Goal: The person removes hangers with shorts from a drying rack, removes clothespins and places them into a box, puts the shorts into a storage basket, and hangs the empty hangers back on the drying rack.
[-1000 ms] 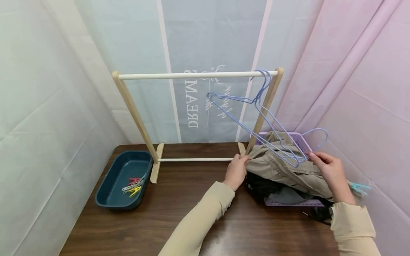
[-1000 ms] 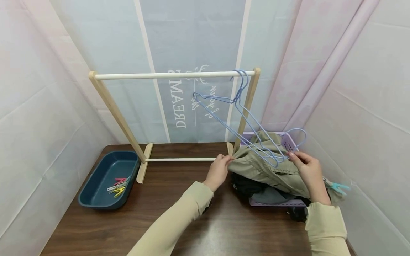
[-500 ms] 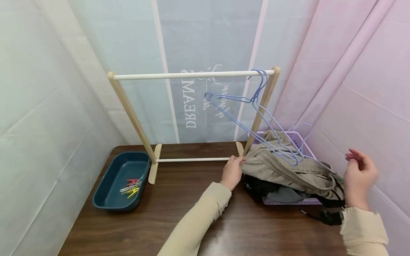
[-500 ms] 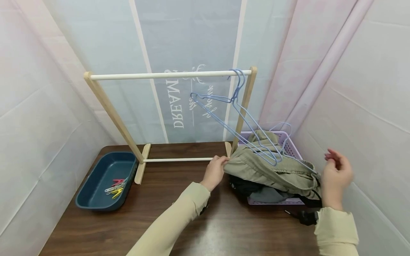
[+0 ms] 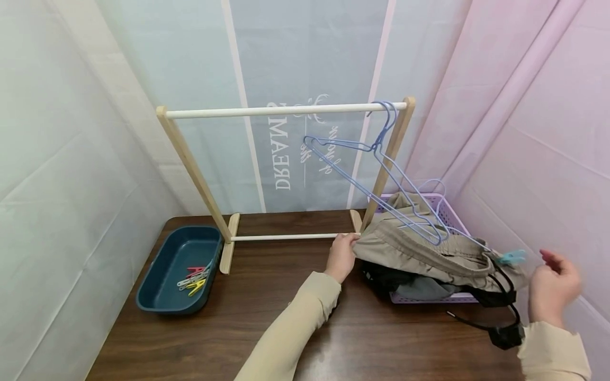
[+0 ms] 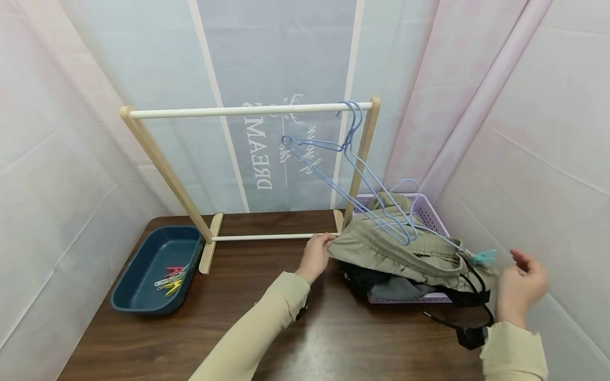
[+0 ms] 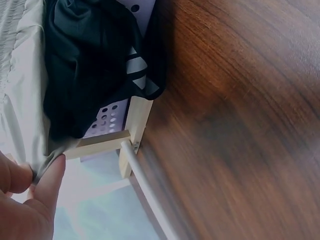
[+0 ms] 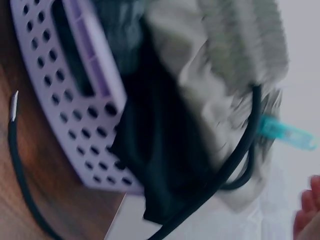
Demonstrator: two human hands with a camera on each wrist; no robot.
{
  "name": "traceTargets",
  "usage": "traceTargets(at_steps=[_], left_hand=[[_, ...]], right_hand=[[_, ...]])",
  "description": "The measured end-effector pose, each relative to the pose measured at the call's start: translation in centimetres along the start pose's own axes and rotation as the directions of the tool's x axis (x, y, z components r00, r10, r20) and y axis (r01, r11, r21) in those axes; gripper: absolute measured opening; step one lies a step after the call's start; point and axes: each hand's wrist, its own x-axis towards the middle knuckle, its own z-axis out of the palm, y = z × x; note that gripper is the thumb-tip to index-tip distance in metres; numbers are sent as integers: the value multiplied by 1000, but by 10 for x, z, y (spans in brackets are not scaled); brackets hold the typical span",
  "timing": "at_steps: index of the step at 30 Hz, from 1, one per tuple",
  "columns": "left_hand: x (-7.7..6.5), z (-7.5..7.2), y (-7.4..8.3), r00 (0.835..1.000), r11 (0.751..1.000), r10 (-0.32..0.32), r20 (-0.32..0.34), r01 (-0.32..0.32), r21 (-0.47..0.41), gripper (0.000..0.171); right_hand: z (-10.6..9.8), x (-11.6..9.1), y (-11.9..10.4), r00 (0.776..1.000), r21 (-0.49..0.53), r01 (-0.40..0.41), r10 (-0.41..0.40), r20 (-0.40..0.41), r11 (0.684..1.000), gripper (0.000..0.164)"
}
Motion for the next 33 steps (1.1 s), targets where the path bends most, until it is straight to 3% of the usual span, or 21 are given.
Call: traceTargets(at_steps=[3,6,9,12,14,17,20,28,33], left_hand=[[0,-1,-1,1000,1000,-16,-14,16,-16,24],[0,-2,-1,1000,999,-20,-24,19,-35,23],[-1,-2,-1,999,999,-20,-33,18,-51,22],[0,-2,-1,999,998,-20,-40,18,-61,22],[0,-2,-2,999,997,-27,-40,25,-71,21],[1,-2,-3,998,995,-39,-40,35,-89,21],[1,-1,-3,998,995,-40,-54,36,-90,21],[0,0,-1,997,996,-42,-66,37,-80,23],[2,0,-1,997,996,-61,-40,58,-74,26]], right_hand=[[-5,5,8,980,-194,-46,82,180,980,44],[-8,10,16,917,-373,26,126,378,928,48],[-9,13,26,857,-385,150,74,510,911,58],[-10,13,37,833,-297,219,-20,552,929,34],[-9,11,41,845,-237,237,-80,528,942,11],[-7,9,42,867,-208,245,-118,484,947,16],[-6,7,40,879,-245,275,-140,456,930,14],[-1,2,30,859,-280,413,-270,434,867,26],[1,0,17,916,-290,307,-198,350,907,25]])
